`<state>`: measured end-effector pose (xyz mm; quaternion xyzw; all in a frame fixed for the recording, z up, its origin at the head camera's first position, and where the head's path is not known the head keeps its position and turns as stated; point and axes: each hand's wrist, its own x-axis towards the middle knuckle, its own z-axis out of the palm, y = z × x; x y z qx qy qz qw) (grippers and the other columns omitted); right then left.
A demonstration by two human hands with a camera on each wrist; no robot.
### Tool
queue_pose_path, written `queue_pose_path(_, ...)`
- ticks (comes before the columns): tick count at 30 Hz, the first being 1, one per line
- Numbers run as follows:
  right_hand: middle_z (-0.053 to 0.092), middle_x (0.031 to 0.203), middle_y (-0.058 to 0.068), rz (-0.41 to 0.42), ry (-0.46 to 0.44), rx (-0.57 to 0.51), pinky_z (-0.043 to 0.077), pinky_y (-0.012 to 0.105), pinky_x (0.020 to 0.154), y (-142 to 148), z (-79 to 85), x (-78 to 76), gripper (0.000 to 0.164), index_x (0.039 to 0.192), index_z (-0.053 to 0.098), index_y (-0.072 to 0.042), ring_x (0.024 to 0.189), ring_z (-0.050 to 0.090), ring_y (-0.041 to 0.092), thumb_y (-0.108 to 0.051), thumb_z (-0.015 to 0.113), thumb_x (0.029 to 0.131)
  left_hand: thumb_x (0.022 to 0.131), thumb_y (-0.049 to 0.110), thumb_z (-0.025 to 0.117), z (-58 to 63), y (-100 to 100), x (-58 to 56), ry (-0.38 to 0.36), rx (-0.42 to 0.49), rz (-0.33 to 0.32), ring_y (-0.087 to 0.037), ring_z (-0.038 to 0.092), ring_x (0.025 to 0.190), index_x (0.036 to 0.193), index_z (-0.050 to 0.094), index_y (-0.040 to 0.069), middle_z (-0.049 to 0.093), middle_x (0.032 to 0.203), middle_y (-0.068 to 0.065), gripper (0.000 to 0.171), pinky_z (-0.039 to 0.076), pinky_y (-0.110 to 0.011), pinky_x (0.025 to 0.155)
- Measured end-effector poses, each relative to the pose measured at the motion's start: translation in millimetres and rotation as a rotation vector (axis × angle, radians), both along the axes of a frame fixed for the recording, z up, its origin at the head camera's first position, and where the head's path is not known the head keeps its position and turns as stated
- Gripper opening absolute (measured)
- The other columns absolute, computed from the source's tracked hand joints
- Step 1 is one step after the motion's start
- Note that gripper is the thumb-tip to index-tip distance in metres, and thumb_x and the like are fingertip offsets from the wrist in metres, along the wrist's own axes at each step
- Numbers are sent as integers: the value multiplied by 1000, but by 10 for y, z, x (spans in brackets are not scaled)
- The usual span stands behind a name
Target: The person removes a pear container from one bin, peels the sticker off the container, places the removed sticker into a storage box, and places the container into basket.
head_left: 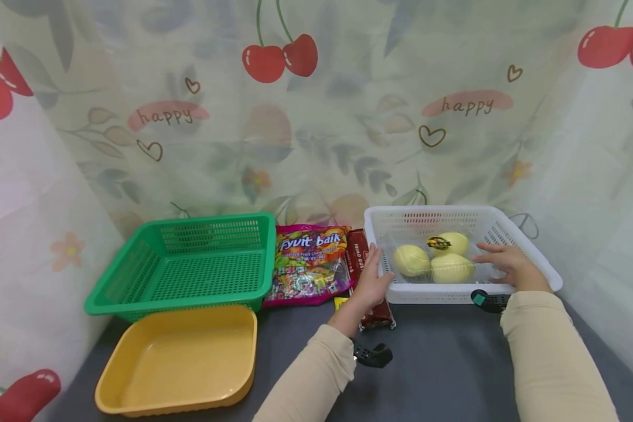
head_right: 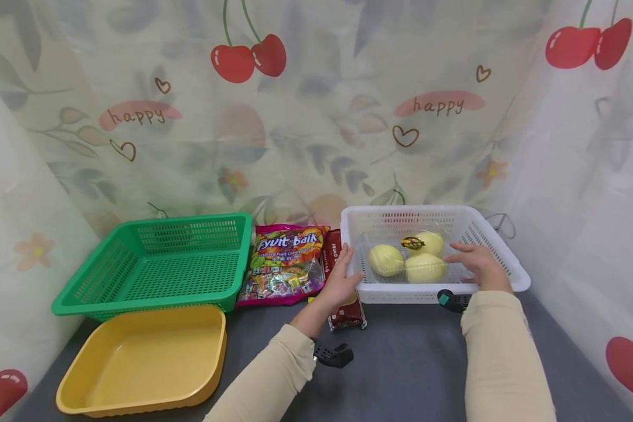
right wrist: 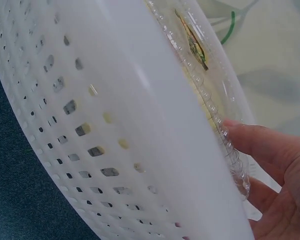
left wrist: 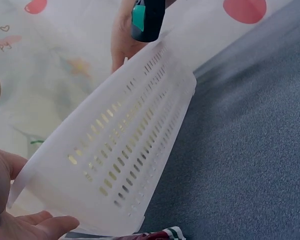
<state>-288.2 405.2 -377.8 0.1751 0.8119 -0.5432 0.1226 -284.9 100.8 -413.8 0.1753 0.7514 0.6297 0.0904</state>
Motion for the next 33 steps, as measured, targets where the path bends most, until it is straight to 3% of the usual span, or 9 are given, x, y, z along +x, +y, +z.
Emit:
queue_pose_path(8, -12, 154, 18, -13, -16, -8, 44, 47, 97, -61, 22, -44, 76, 148, 10, -11, 139, -2, 50, -23, 58, 91, 93, 7, 47, 11, -20, -13, 4, 4, -22, -26, 3, 145, 149, 16, 6, 0, 159, -3, 64, 12, -48, 116)
queue_pose_path(19, -17, 153, 16, -2, -23, -26, 49, 41, 88, -103, -18, -78, 72, 148, 10, -13, 139, 0, 49, -22, 55, 93, 89, 0, 44, -28, 38, 15, 61, -47, 65, -25, 7, 145, 148, 16, 2, 4, 158, -5, 65, 14, -47, 117)
queue_pose_path(26, -11, 155, 14, -30, -27, -27, 51, 34, 79, -137, -25, -94, 63, 148, 12, -16, 139, 7, 49, -22, 47, 96, 89, 0, 42, -22, 41, 28, 68, -42, 48, -25, 4, 145, 148, 14, 1, 2, 158, -7, 66, 12, -46, 117)
queue_pose_path(33, -10, 155, 15, -17, -14, -35, 52, 32, 81, -125, -58, -112, 61, 147, 11, -17, 139, 10, 48, -23, 44, 97, 90, 0, 41, -12, 46, 39, 49, -32, 32, -24, 4, 145, 148, 12, 2, 0, 158, -6, 65, 12, -45, 117)
